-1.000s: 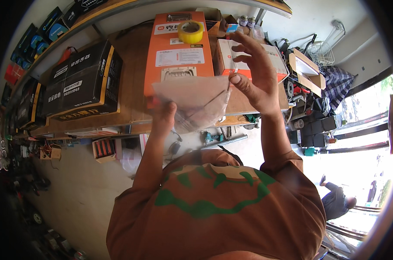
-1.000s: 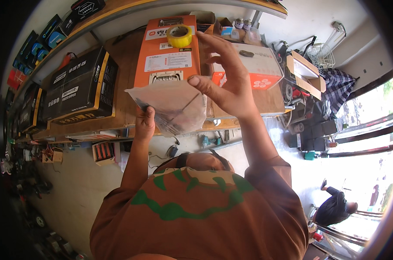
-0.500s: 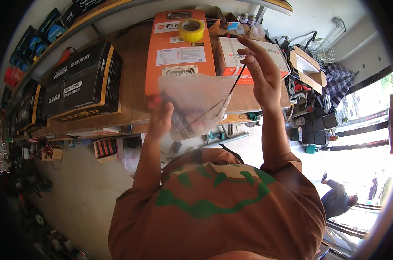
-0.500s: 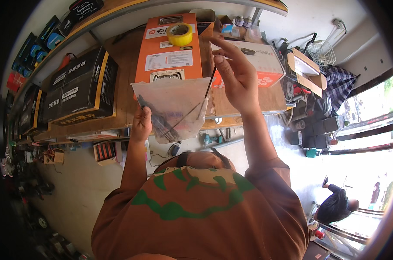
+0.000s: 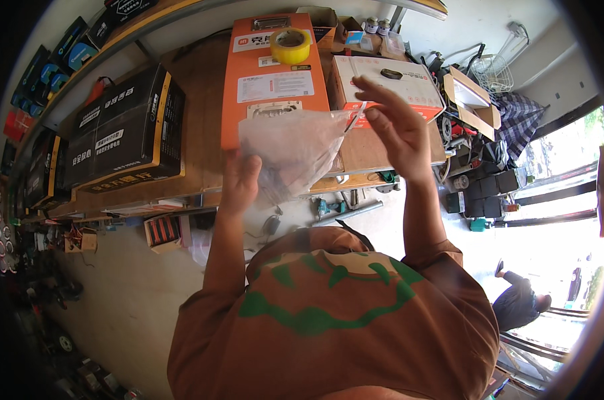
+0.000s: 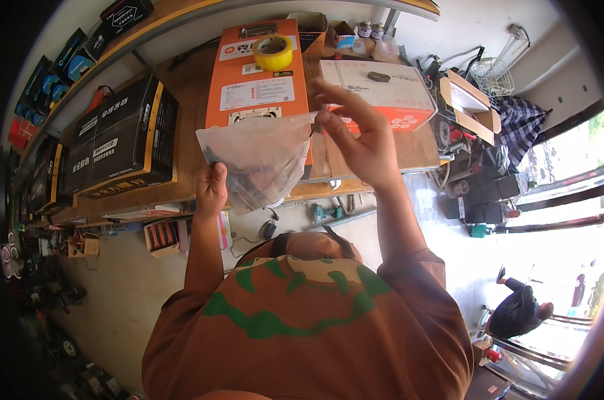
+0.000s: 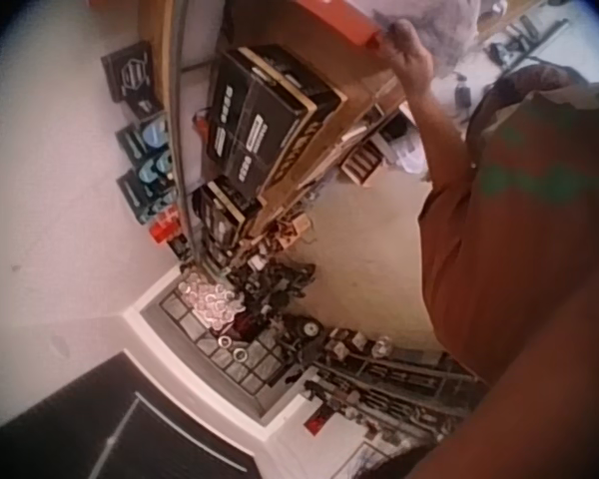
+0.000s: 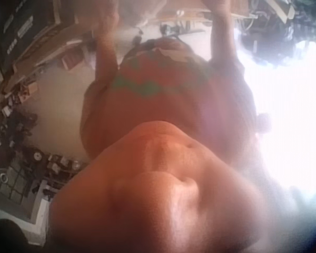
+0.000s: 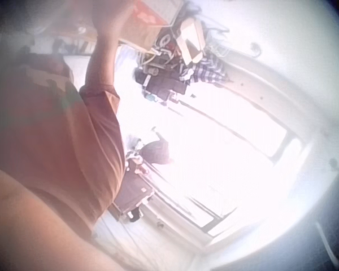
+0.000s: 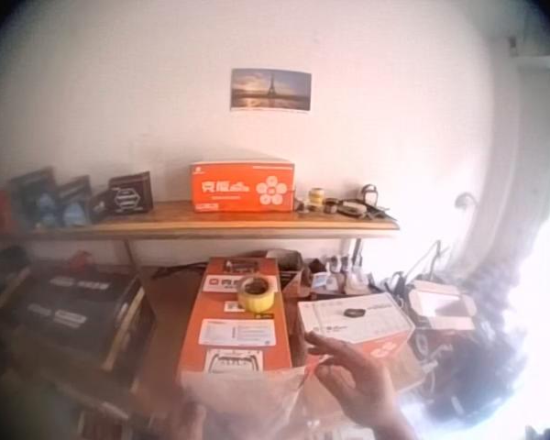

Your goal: The person sweeps a cluttered outdoor workshop area with a broom, moving leaves and debris toward a central spot. They briefly pick up a yellow cable and a small plastic bag, then continue sweeping before entering the workshop.

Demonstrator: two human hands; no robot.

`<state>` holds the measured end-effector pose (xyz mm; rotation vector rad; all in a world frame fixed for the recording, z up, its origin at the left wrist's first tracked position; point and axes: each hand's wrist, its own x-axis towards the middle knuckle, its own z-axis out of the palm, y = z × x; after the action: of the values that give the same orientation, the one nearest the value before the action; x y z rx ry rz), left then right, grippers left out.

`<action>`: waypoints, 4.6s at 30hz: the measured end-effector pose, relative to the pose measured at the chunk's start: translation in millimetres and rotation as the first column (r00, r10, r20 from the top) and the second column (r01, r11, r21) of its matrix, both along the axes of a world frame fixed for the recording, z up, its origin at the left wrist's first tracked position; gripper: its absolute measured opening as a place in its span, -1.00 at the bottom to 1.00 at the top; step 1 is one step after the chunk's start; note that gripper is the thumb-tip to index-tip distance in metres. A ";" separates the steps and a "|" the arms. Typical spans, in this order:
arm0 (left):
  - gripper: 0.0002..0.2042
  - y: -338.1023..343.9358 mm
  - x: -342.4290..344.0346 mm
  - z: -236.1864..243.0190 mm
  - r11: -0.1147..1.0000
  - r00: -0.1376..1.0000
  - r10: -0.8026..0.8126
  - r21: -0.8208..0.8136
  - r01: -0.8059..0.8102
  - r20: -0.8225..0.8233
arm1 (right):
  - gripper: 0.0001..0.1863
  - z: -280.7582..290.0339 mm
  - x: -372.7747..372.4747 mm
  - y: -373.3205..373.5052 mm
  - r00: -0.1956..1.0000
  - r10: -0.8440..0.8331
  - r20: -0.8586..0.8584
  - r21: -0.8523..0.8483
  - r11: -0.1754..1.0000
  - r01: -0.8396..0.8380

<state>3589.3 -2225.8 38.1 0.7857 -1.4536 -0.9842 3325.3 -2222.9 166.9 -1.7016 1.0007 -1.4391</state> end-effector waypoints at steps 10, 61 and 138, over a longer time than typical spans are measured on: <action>-0.68 -5.1 -6.8 14.9 0.992 0.995 -0.096 0.083 0.097 -0.009 | -0.83 -16.5 7.5 -8.5 0.970 0.083 0.228 0.392 0.904 -0.170; -0.41 55.6 -38.6 86.3 0.986 0.940 -0.044 0.168 -0.014 0.339 | -0.16 -145.5 42.2 45.2 0.682 0.243 0.690 0.495 0.528 -0.690; -0.29 366.1 -306.5 7.3 -0.493 0.185 -0.223 0.274 0.826 -0.957 | -0.08 -131.6 -70.3 545.8 -0.090 -0.104 0.990 0.132 0.906 0.402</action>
<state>3282.8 -1859.7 45.4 0.1340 -0.2335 -3.2455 3255.0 -1677.0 35.3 -0.0099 0.2058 -2.4618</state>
